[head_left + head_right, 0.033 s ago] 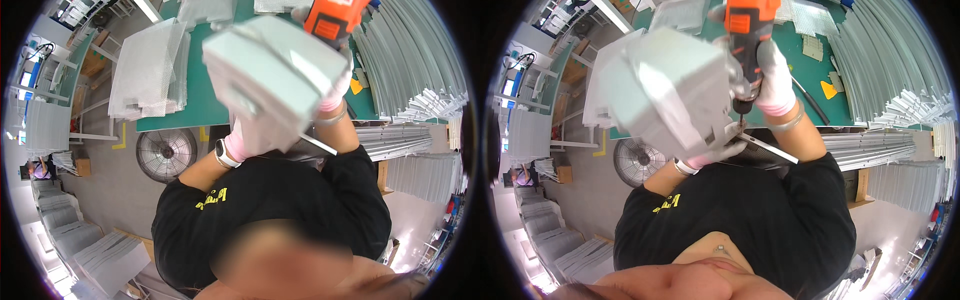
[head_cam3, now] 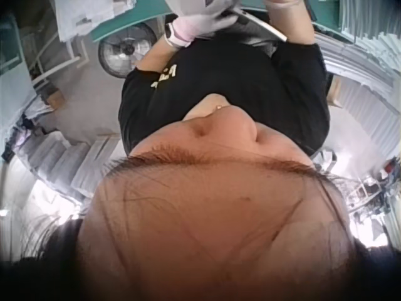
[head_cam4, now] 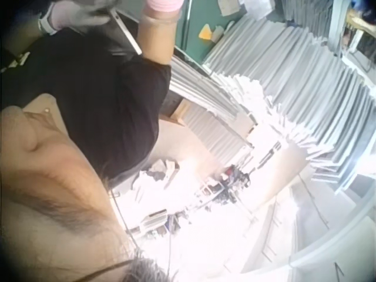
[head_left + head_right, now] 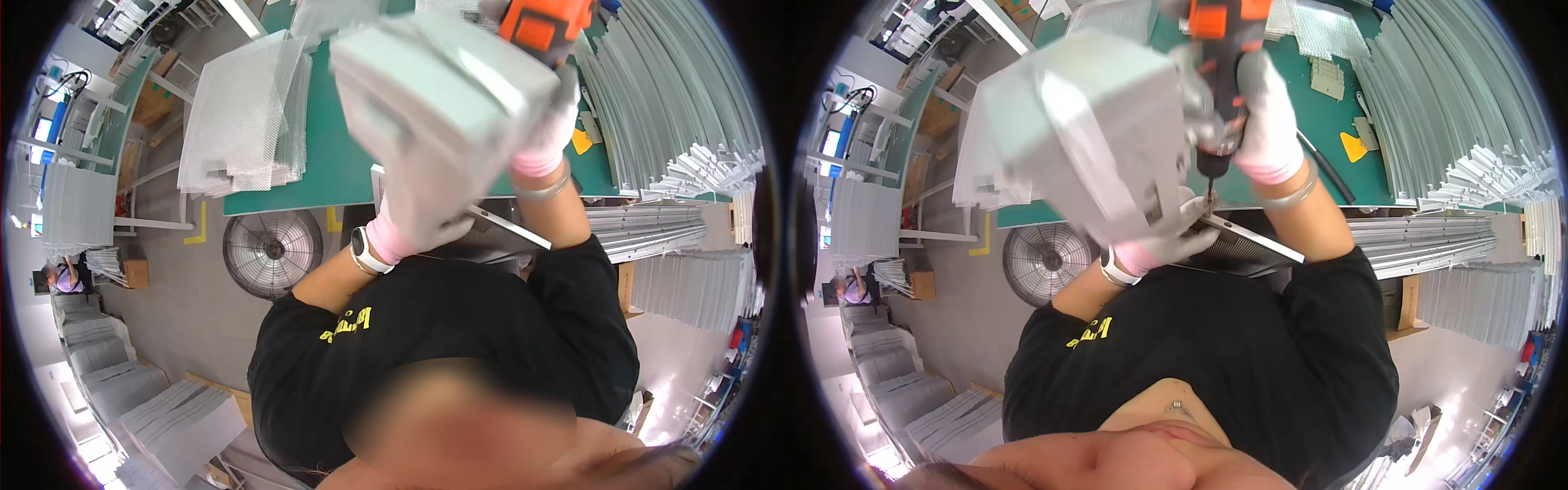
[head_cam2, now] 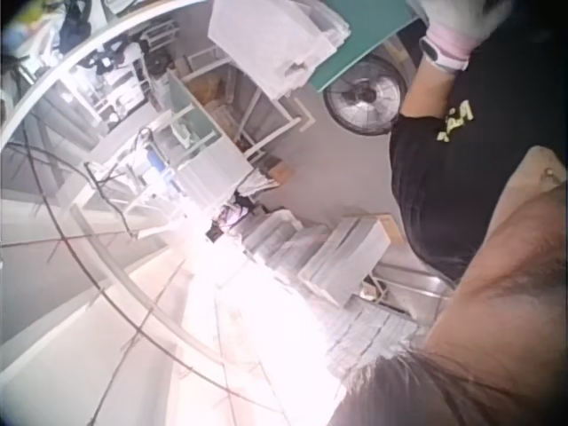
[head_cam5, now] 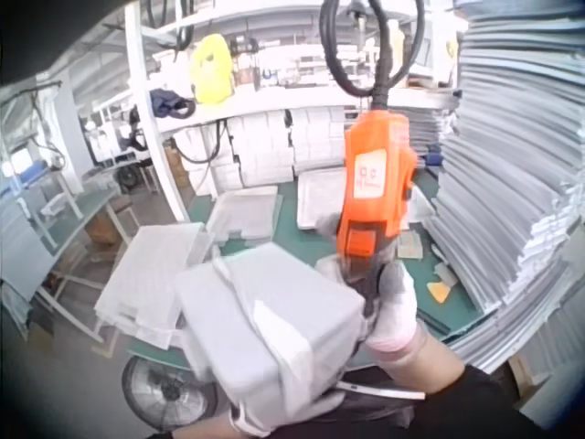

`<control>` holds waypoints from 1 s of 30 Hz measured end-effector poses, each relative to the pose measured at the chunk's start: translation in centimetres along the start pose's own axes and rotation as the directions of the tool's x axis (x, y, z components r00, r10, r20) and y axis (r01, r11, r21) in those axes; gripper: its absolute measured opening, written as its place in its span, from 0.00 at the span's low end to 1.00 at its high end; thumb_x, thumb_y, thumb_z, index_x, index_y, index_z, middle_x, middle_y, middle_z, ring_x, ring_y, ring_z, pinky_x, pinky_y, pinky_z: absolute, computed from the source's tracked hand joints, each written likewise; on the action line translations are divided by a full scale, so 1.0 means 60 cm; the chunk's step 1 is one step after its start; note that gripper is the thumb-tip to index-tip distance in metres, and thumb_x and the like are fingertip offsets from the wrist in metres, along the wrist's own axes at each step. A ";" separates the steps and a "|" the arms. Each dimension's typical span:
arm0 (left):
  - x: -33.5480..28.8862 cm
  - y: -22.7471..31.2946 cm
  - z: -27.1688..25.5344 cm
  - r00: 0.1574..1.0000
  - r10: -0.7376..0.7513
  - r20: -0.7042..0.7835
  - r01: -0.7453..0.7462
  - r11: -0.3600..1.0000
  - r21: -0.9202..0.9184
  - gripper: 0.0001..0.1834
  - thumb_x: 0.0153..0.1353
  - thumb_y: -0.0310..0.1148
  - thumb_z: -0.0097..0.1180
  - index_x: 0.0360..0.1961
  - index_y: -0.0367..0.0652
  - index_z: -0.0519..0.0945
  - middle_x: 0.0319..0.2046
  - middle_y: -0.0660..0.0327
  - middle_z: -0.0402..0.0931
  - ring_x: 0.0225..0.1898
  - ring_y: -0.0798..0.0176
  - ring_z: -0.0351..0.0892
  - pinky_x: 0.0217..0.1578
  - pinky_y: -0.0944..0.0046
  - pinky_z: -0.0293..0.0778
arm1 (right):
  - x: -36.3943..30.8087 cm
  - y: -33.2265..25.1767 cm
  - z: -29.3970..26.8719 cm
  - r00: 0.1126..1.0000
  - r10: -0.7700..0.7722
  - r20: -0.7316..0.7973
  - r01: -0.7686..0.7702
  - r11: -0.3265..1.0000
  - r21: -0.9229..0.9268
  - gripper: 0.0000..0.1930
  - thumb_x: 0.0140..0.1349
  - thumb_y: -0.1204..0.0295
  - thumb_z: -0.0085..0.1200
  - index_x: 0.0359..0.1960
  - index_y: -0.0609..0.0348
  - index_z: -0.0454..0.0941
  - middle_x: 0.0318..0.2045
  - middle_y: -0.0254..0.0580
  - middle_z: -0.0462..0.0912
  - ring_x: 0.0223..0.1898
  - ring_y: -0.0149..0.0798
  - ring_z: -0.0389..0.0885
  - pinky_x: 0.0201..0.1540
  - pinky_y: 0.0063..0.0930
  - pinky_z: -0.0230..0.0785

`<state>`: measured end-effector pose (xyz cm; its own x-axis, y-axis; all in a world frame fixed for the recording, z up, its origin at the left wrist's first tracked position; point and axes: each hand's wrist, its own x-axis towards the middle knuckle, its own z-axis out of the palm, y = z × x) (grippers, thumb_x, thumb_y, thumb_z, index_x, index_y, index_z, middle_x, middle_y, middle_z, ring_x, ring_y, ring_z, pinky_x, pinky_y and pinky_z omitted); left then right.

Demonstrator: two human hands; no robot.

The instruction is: The person assembles a panel by placing a mesh sheet on a workbench, positioning a plastic frame, and securing it with a power drill. They repeat this process for multiple units, stacking the finished panels on the table.

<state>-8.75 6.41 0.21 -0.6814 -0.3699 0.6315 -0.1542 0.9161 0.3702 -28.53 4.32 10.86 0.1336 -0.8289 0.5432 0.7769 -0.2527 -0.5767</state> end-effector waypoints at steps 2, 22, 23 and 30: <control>0.004 0.006 -0.008 0.997 -0.082 0.000 0.082 0.996 0.045 0.23 0.47 0.41 0.71 0.46 0.46 0.84 0.26 0.66 0.76 0.29 0.58 0.77 0.31 0.53 0.71 | 0.034 -0.025 -0.022 0.989 -0.030 0.145 0.018 0.996 0.083 0.27 0.69 0.50 0.51 0.60 0.57 0.68 0.46 0.43 0.76 0.43 0.38 0.74 0.44 0.34 0.67; 0.199 0.109 -0.162 0.945 0.317 0.081 -0.320 0.849 0.421 0.13 0.48 0.37 0.67 0.32 0.48 0.76 0.26 0.64 0.71 0.27 0.60 0.74 0.30 0.57 0.64 | -0.097 -0.200 0.193 0.795 0.514 -0.321 -0.069 -0.451 -0.890 0.41 0.60 0.65 0.59 0.74 0.58 0.55 0.32 0.57 0.81 0.36 0.56 0.83 0.40 0.44 0.76; 0.203 0.100 -0.142 0.798 0.563 -0.213 -0.453 0.795 0.404 0.12 0.47 0.37 0.67 0.29 0.52 0.75 0.25 0.67 0.70 0.25 0.62 0.73 0.27 0.56 0.64 | -0.117 -0.191 0.198 0.844 0.450 -0.291 -0.040 -0.488 -0.872 0.40 0.60 0.67 0.58 0.74 0.57 0.55 0.27 0.53 0.80 0.29 0.55 0.82 0.34 0.43 0.75; 0.064 0.005 -0.222 0.690 0.432 -0.581 0.133 0.713 0.688 0.22 0.58 0.35 0.59 0.53 0.41 0.78 0.50 0.50 0.79 0.56 0.47 0.76 0.60 0.45 0.65 | -0.216 -0.397 0.243 0.558 -0.811 0.176 -0.263 -0.374 -0.889 0.24 0.72 0.72 0.51 0.69 0.63 0.67 0.45 0.39 0.83 0.36 0.28 0.78 0.45 0.22 0.73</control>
<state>-1.88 3.21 11.80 -0.1208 0.0509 0.9914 -0.6930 0.7107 -0.1210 -39.77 28.35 26.46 -0.4473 -0.1698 0.8781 -0.8729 -0.1311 -0.4700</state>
